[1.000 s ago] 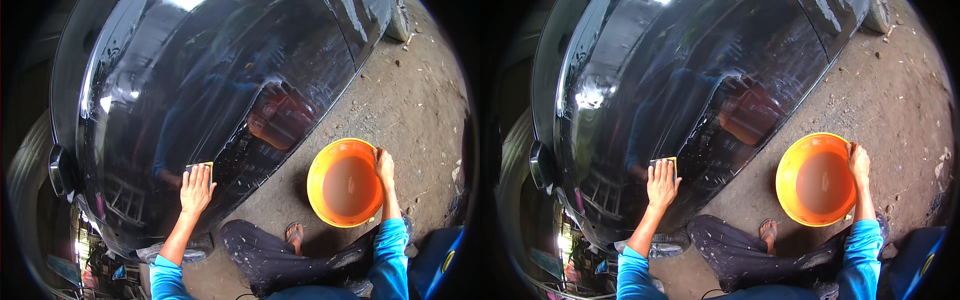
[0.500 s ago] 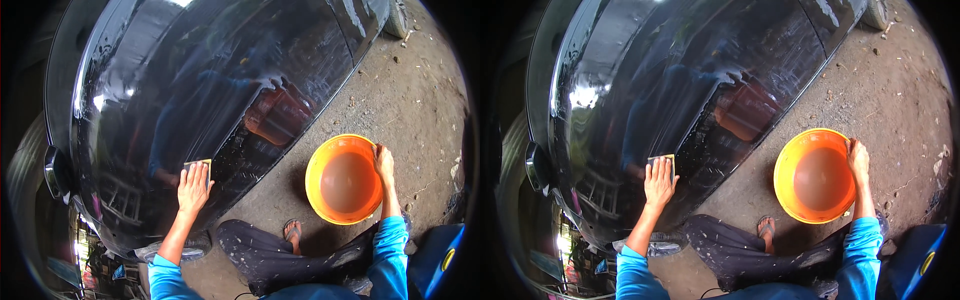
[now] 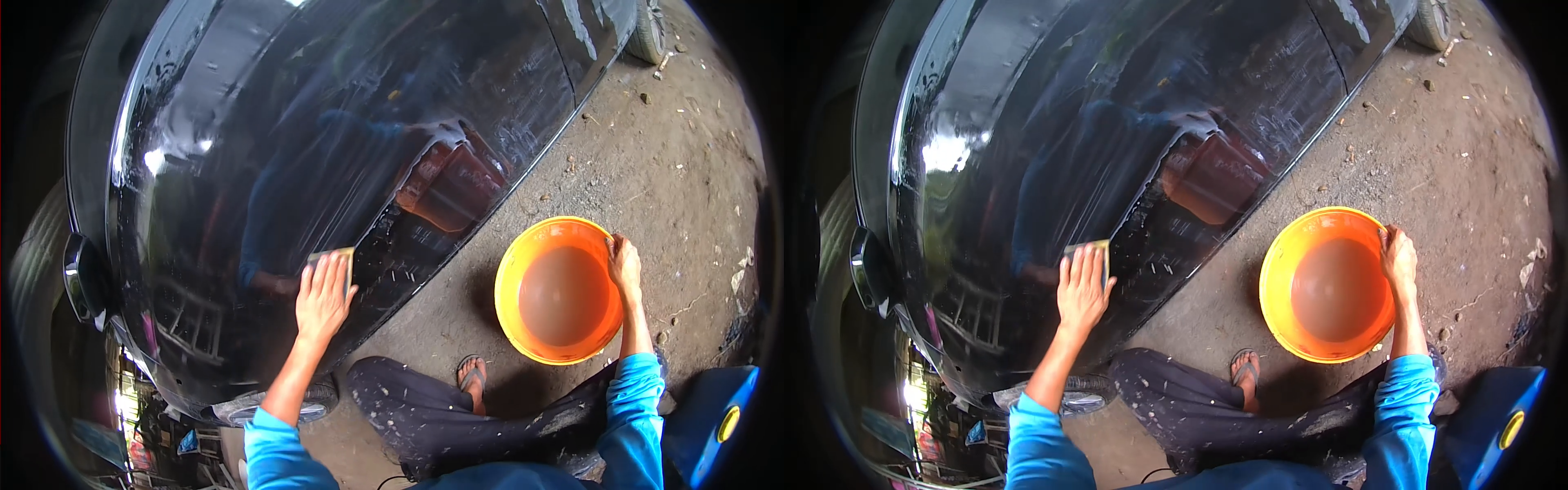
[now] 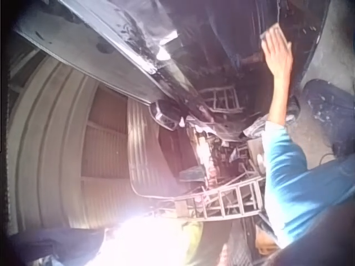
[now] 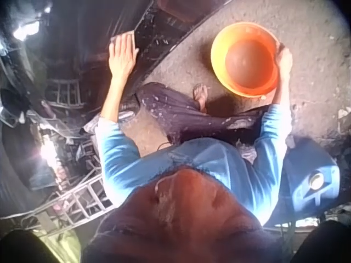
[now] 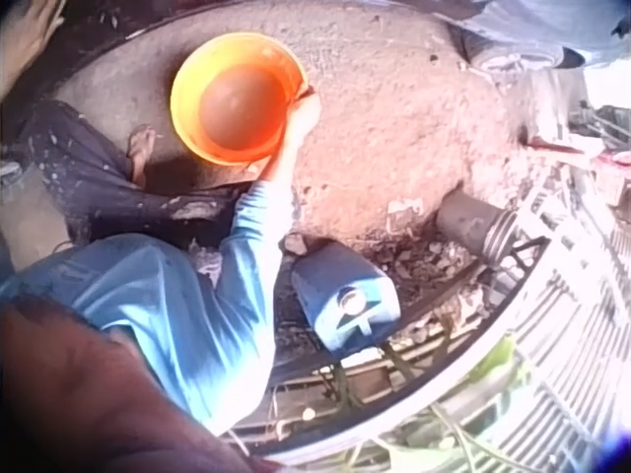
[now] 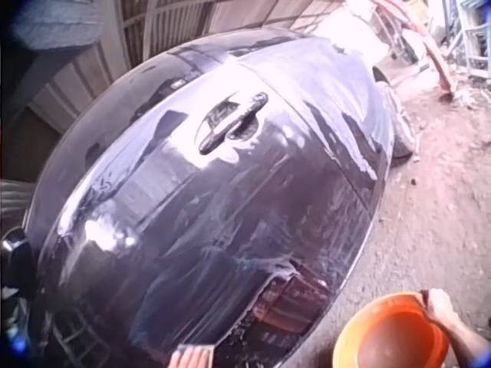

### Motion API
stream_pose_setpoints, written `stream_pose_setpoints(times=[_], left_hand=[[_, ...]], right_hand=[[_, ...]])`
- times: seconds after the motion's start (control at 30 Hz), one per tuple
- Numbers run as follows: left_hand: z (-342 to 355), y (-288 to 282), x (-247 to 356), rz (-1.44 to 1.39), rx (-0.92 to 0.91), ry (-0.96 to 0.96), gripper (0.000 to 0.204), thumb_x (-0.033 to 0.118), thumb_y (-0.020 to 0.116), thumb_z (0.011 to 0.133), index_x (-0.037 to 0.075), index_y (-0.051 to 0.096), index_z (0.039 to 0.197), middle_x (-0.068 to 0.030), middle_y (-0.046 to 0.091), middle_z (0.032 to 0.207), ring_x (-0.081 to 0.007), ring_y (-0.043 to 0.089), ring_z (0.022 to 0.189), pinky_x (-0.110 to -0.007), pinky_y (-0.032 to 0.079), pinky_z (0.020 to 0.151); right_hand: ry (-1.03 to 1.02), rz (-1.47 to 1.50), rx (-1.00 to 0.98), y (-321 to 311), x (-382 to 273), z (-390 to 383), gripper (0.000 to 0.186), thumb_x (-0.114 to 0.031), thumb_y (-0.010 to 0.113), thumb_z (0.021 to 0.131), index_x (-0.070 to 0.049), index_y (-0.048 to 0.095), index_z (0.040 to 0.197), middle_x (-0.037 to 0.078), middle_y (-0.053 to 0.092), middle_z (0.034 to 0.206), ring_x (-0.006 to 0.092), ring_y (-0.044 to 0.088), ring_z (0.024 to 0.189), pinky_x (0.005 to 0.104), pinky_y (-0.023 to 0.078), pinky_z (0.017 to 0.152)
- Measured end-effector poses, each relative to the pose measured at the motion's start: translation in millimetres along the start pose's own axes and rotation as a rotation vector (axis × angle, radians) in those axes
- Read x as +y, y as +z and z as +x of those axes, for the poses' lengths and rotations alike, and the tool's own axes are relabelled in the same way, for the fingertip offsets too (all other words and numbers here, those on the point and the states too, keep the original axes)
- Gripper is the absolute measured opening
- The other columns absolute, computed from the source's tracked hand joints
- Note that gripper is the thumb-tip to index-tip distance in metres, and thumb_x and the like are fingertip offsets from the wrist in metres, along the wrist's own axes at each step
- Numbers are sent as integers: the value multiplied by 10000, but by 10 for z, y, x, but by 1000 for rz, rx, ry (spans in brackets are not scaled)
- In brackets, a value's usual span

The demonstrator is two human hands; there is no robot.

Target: Wet sanding a car door panel using a sanding block and water.

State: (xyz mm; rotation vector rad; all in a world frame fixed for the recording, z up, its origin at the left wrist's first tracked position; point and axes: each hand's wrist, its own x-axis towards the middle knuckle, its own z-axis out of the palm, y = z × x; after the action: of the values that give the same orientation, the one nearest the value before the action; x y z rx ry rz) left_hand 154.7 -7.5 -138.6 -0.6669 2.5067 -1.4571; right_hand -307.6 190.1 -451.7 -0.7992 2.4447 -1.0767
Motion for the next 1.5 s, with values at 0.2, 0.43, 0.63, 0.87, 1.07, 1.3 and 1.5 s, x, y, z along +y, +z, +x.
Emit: stream_pose_setpoints(times=[0.2, 0.43, 0.63, 0.87, 1.07, 1.3, 1.5], left_hand=[[1496, -398, 447, -122, 174, 13, 683, 405, 549, 921, -4, 397, 1446, -155, 368, 1524, -280, 290, 1441, -456, 182, 1185], [1339, -403, 422, -250, 131, 33, 652, 392, 566, 913, -1, 442, 1418, -132, 397, 1514, -252, 318, 1434, -435, 204, 1183], [564, -39, 361, -78, 47, -31, 742, 432, 639, 869, -7, 425, 1428, -159, 359, 1530, -286, 305, 1434, -478, 224, 1146], [2183, -500, 658, -331, 304, 40, 594, 320, 478, 961, -26, 401, 1437, -141, 357, 1536, -257, 292, 1443, -430, 176, 1192], [283, 41, 401, -94, -53, -70, 715, 458, 591, 898, 19, 429, 1437, -134, 353, 1540, -273, 266, 1453, -491, 171, 1173], [2140, -403, 804, -68, 183, -90, 674, 401, 453, 966, 4, 316, 1494, -134, 246, 1591, -268, 164, 1487, -462, 108, 1195], [641, -4, 524, -226, -1, -115, 682, 415, 565, 909, -12, 433, 1424, -152, 409, 1501, -273, 334, 1424, -473, 202, 1163]], right_hand=[[42, -49, -22, 2, -94, -67, 316, -298, 537, 979, -26, 653, 1091, 234, 682, 963, 414, 654, 940, 483, 519, 804], [-15, -13, 51, -112, -8, -48, 302, -292, 541, 975, -28, 669, 1051, 230, 682, 932, 418, 655, 915, 481, 512, 773], [45, -46, -35, -57, -94, -51, 309, -287, 534, 980, -27, 648, 1101, 226, 684, 954, 413, 650, 956, 475, 517, 825], [-22, 3, -15, -1, -57, 1, 323, -307, 540, 980, -21, 660, 1069, 224, 685, 921, 399, 663, 893, 461, 512, 771], [52, -47, -75, -101, -187, -45, 319, -310, 542, 978, -27, 659, 1070, 224, 683, 904, 398, 662, 883, 461, 511, 780], [-32, -11, 6, 46, -87, -18, 325, -309, 536, 983, -17, 649, 1072, 229, 682, 940, 411, 655, 916, 472, 510, 779], [5, -28, 5, -68, 33, -7, 317, -305, 539, 982, -15, 641, 1059, 233, 680, 927, 427, 648, 907, 483, 509, 764]])
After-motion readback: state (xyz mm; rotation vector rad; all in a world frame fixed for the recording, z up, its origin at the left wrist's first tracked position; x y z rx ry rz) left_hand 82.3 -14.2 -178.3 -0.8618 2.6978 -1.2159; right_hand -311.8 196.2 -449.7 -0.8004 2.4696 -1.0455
